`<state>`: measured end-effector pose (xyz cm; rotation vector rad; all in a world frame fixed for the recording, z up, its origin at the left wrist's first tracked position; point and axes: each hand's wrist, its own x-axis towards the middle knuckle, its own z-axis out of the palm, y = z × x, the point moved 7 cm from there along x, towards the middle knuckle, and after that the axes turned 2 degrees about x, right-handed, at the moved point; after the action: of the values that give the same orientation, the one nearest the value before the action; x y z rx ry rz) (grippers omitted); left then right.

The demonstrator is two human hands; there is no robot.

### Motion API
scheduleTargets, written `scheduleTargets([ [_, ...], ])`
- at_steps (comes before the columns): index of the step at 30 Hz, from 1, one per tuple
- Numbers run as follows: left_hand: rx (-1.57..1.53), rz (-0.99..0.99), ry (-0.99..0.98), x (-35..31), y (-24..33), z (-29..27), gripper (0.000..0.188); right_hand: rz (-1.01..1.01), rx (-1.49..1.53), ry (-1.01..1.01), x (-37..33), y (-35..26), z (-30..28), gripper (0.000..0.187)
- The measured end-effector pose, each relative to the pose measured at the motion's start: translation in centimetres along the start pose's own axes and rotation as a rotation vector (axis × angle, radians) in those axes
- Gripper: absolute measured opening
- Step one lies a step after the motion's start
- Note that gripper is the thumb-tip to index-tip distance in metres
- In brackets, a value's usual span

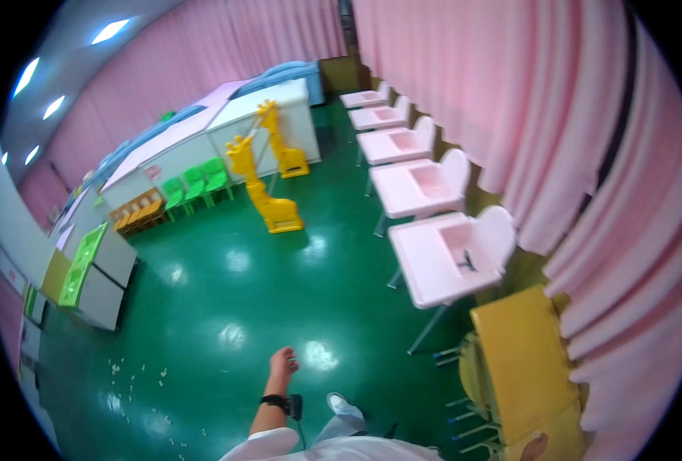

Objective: The person picks up several white S-shaped plastic pieces from the floor by hand and then organizes them on a yellow rack attached to a white cabinet.

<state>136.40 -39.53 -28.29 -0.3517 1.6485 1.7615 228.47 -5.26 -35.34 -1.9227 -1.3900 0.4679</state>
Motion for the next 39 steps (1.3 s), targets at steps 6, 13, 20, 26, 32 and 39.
scheduleTargets([
  [6,-0.238,-0.011,-0.175,6.8,9.1,-2.1,0.021,0.264,0.603,-0.735,-14.1,-38.3,27.0,0.03],
  [13,0.101,0.071,-0.627,7.7,20.9,3.7,0.036,0.104,0.634,-1.677,-43.7,-77.6,45.5,0.021],
  [20,0.075,0.233,-0.533,19.1,31.5,-2.8,0.036,-0.126,0.681,-1.907,-58.9,-94.9,60.4,0.017],
  [26,-0.095,0.294,-0.265,30.0,45.7,-8.6,0.027,-0.381,0.692,-1.965,-67.8,-109.5,71.2,0.011],
  [32,-0.202,0.419,-0.085,40.2,56.8,-15.8,0.022,-0.908,0.464,-1.895,-75.3,-125.1,76.6,0.011],
  [39,0.231,0.698,0.27,52.7,68.7,-24.7,0.017,-1.347,0.395,-1.565,-84.8,-137.3,87.6,0.027],
])
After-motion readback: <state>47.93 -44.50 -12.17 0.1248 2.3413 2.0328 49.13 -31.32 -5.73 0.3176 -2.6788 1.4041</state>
